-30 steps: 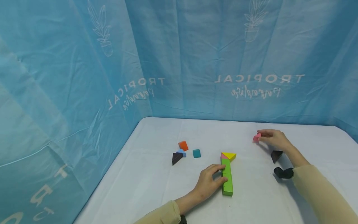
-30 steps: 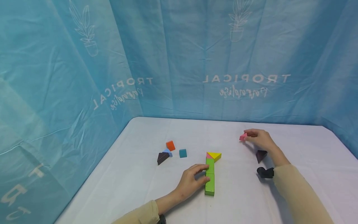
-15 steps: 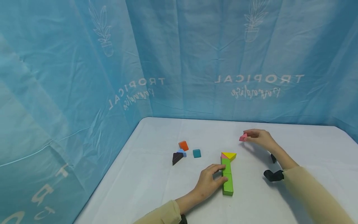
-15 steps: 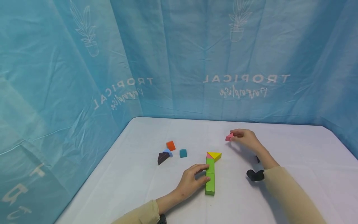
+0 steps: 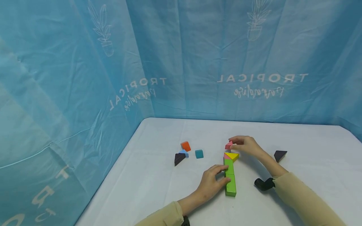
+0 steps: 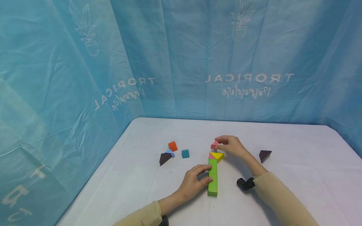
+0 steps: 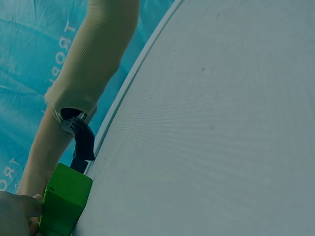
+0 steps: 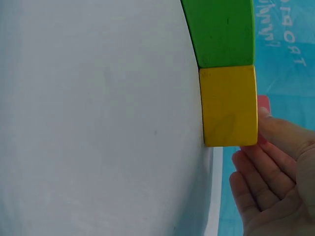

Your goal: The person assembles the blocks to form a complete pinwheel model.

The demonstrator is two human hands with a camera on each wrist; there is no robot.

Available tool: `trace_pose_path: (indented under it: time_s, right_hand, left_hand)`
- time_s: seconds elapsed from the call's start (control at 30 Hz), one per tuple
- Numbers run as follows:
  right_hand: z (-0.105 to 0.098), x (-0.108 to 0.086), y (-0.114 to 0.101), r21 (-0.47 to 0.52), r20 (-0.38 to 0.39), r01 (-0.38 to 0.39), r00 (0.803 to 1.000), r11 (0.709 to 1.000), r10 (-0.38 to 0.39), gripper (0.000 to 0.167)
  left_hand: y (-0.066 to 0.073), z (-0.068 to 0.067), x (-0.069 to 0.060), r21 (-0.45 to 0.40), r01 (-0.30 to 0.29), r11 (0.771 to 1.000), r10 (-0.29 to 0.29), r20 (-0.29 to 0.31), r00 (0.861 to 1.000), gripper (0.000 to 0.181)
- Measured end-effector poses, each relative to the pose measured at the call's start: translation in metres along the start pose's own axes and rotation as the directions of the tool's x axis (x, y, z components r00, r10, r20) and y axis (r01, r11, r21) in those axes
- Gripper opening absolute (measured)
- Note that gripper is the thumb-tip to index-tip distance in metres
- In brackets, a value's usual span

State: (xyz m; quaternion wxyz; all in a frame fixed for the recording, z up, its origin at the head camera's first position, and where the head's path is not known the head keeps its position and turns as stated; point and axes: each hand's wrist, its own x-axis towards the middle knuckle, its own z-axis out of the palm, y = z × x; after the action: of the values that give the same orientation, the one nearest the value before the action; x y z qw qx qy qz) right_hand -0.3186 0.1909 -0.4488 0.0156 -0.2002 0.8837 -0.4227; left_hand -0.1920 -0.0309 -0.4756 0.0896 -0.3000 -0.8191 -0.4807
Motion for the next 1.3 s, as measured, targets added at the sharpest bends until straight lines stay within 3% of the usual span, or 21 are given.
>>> trace_pose_path:
  time_s: [0.43, 0.67, 1.3]
  right_hand:
    - [0.006, 0.000, 0.005, -0.031, 0.057, 0.009, 0.998, 0.999, -0.007, 0.043]
    - [0.004, -0.002, 0.007, 0.040, 0.040, -0.059, 0.998, 0.997, 0.057, 0.043]
    - [0.012, -0.005, 0.000, 0.077, 0.076, -0.036, 0.997, 0.996, 0.030, 0.036]
  left_hand:
    - [0.001, 0.000, 0.000, -0.006, 0.006, 1.000, -0.006, 0.001, 1.000, 0.039]
    - [0.001, 0.000, 0.000, 0.001, -0.014, 1.000, 0.014, -0.006, 1.000, 0.038]
    - [0.001, 0.001, 0.000, 0.000, 0.011, 1.000, -0.011, 0.002, 1.000, 0.039]
